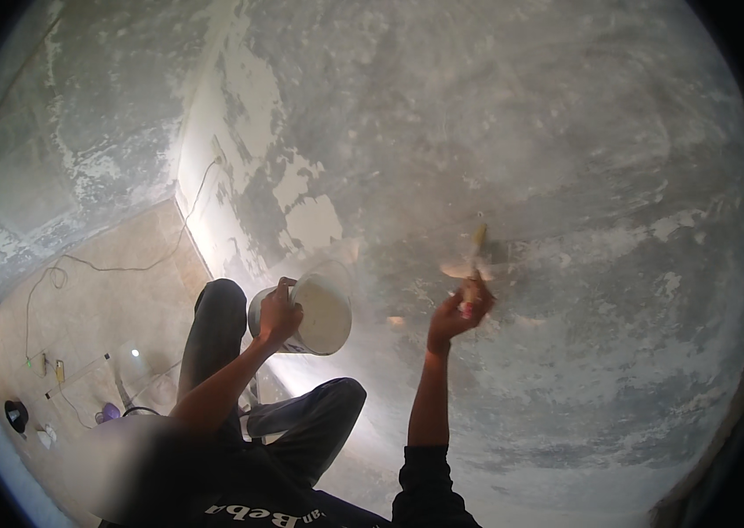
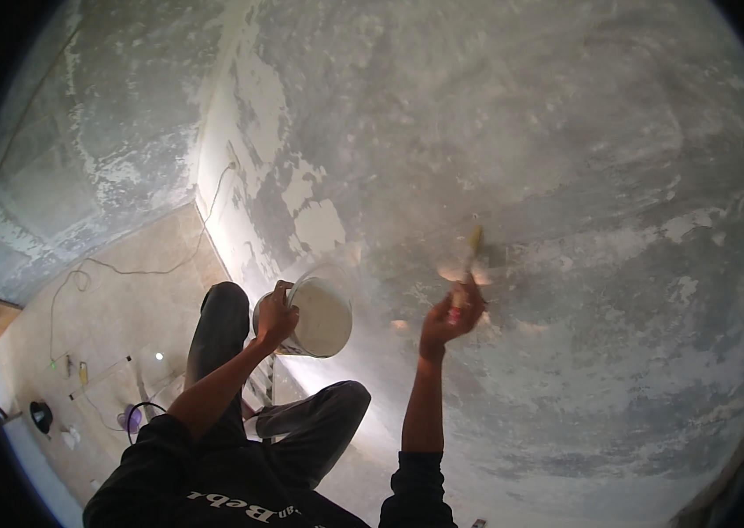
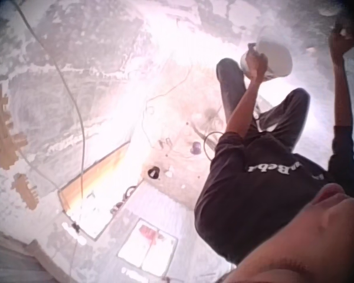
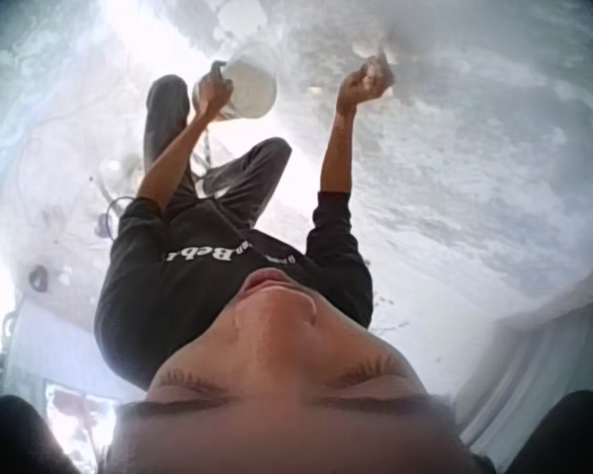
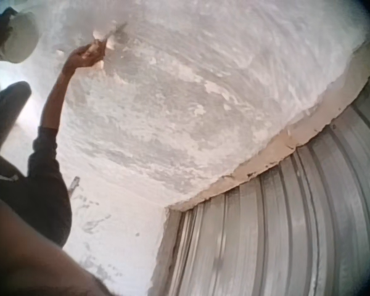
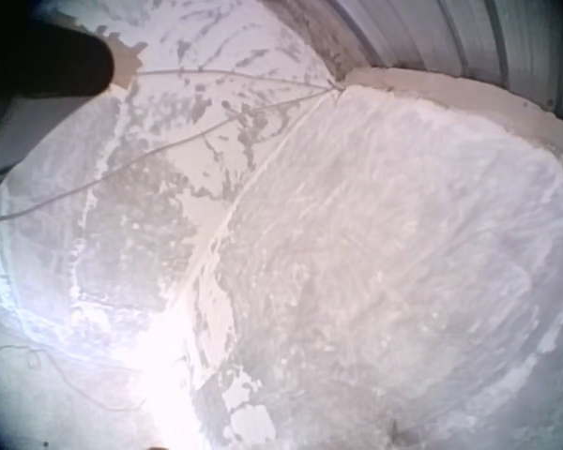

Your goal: The person paints a ceiling by dipping a brush into a bucket of paint and applying it to the surface.

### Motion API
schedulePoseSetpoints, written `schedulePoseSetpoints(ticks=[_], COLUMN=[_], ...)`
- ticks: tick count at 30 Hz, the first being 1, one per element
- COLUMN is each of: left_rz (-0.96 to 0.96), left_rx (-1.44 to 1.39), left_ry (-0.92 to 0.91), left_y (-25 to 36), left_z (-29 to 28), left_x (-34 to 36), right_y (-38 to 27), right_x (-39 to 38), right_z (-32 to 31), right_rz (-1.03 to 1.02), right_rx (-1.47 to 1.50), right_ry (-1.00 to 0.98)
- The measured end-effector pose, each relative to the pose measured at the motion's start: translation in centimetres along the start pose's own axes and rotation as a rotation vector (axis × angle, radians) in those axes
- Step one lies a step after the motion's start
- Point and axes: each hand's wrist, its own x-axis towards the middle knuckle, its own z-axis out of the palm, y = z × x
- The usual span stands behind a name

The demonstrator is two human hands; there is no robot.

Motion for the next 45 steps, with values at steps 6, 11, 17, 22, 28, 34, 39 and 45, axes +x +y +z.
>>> schedulePoseSetpoints(ticks=[6, 11, 17, 22, 28, 34, 39, 45], left_rz=[0.017, 0.018, 0.035, 0.086, 0.027, 0.092, 0.069, 0.078], left_rx=[-0.009, 0.013, 0.033, 0.034, 0.045, 0.063, 0.049, 0.054], left_ry=[0.095, 0.119, 0.107, 0.103, 0.113, 0.134, 0.126, 0.112], left_y=[-1.4, -1.8, -1.8, -1.7, -1.2, -1.5, -1.4, -1.7], left_z=[0.9, 0.4, 0.0, -0.1, -0.3, 0.8, 0.8, 0.4], left_x=[0.4, 0.3, 0.4, 0.5, 0.4, 0.2, 0.0, -0.3], right_y=[-0.4, -2.0, -1.6, -0.1, -0.1, 1.7, -0.4, -2.1], right_x=[-10.7, -16.6, -17.4, -12.9, -5.9, -10.3, -17.3, -19.3], right_z=[4.6, 7.4, 9.0, 7.2, 2.2, 2.0, 5.3, 9.0], right_rz=[0.048, 0.243, 0.403, 0.291, 0.144, 0.06, 0.127, 0.495], right_rx=[0.116, 0.324, 0.388, 0.347, 0.151, 0.224, 0.214, 0.359], right_ry=[-0.239, -0.421, -0.517, -0.354, -0.004, -0.146, -0.472, -0.522])
